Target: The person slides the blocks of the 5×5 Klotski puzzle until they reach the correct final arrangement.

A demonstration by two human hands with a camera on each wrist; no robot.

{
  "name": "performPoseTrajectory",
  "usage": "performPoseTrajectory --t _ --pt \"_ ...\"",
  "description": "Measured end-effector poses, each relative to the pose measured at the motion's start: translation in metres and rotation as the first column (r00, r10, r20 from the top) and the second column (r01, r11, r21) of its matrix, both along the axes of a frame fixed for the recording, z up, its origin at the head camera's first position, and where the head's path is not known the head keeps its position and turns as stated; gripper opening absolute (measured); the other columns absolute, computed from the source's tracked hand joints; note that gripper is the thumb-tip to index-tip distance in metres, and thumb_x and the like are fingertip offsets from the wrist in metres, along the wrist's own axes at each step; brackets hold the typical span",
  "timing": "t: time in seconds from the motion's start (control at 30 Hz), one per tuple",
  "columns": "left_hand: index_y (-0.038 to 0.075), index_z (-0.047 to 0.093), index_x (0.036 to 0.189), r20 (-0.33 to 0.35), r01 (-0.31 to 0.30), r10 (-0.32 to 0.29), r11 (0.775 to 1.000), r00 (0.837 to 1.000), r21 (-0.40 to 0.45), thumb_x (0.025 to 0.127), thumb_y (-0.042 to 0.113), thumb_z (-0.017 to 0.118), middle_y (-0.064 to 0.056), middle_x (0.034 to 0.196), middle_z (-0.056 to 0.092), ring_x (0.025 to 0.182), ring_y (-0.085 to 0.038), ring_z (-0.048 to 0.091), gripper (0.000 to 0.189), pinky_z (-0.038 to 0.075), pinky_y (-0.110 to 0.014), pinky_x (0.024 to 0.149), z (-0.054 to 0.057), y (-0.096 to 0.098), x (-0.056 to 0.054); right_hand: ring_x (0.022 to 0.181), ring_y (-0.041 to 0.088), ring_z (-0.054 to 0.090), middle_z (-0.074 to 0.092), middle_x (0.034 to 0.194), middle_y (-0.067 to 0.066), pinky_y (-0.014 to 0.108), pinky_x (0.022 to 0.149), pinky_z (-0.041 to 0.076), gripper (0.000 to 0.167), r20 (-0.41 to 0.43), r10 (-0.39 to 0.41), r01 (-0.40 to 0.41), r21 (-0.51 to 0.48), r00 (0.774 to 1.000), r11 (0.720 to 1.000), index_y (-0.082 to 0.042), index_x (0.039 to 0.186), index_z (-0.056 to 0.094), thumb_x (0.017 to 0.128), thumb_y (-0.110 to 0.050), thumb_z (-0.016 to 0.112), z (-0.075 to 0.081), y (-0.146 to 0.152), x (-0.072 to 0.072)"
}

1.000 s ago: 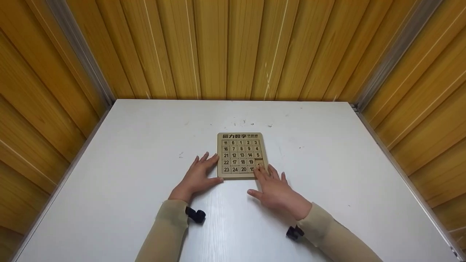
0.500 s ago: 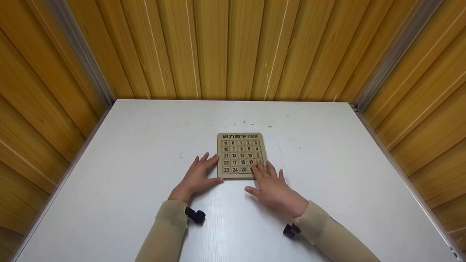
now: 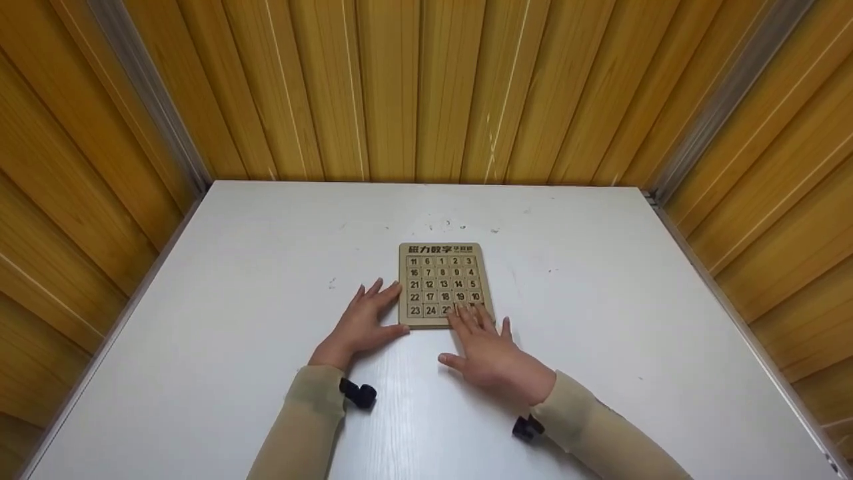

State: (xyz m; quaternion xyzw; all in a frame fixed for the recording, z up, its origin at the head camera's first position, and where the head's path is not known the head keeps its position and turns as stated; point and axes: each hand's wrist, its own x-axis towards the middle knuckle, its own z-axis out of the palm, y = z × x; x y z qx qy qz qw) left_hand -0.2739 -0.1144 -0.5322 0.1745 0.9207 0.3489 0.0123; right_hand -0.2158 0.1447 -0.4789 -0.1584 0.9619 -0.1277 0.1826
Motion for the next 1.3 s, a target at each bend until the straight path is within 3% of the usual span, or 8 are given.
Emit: performPoseTrajectory --t 0.47,0.7,0.97,1.3 --pt "0.013 0.039 0.158 0.019 0.005 -0.005 1.000 1.000 -0.014 0.085 0.042 0.081 -0.001 0.165 0.039 0.161 -0.027 0.019 0.089 0.003 -0.048 0.135 -0.001 -0.002 0.000 0.161 0.040 -0.005 0.007 0.174 0.010 0.076 0.123 -0.004 0.088 -0.014 -0.029 0.029 0.005 0.999 1.000 -0.014 0.166 0.014 0.101 -0.058 0.052 0.001 0.017 0.001" --pt "0.016 0.043 0.157 0.025 -0.014 0.015 1.000 1.000 -0.021 0.085 0.041 0.082 -0.001 0.163 0.043 0.160 -0.028 0.022 0.086 0.006 -0.050 0.135 0.000 0.000 0.000 0.162 0.040 -0.003 0.011 0.174 0.010 0.076 0.125 0.000 0.087 -0.034 -0.004 0.002 -0.035 0.999 0.999 -0.014 0.166 0.018 0.101 -0.058 0.054 0.003 0.005 0.003" --pt "0.014 0.042 0.158 -0.004 0.009 -0.009 1.000 1.000 -0.025 0.085 0.043 0.081 -0.003 0.164 0.042 0.160 -0.031 0.023 0.087 0.007 -0.053 0.134 -0.001 0.000 0.000 0.161 0.039 -0.004 0.005 0.175 0.007 0.072 0.126 -0.002 0.088 -0.024 0.066 -0.067 -0.030 0.998 0.997 -0.017 0.167 0.015 0.100 -0.062 0.050 0.002 -0.015 0.005" --pt "0.013 0.041 0.158 -0.014 0.017 -0.018 0.999 1.000 -0.039 0.086 0.043 0.080 -0.004 0.164 0.041 0.160 -0.031 0.023 0.088 0.006 -0.053 0.134 0.002 -0.001 0.000 0.162 0.037 -0.004 0.010 0.175 0.005 0.071 0.127 -0.004 0.089 -0.014 0.055 -0.055 -0.041 0.998 0.998 -0.019 0.167 0.014 0.100 -0.061 0.053 0.002 -0.012 0.002"
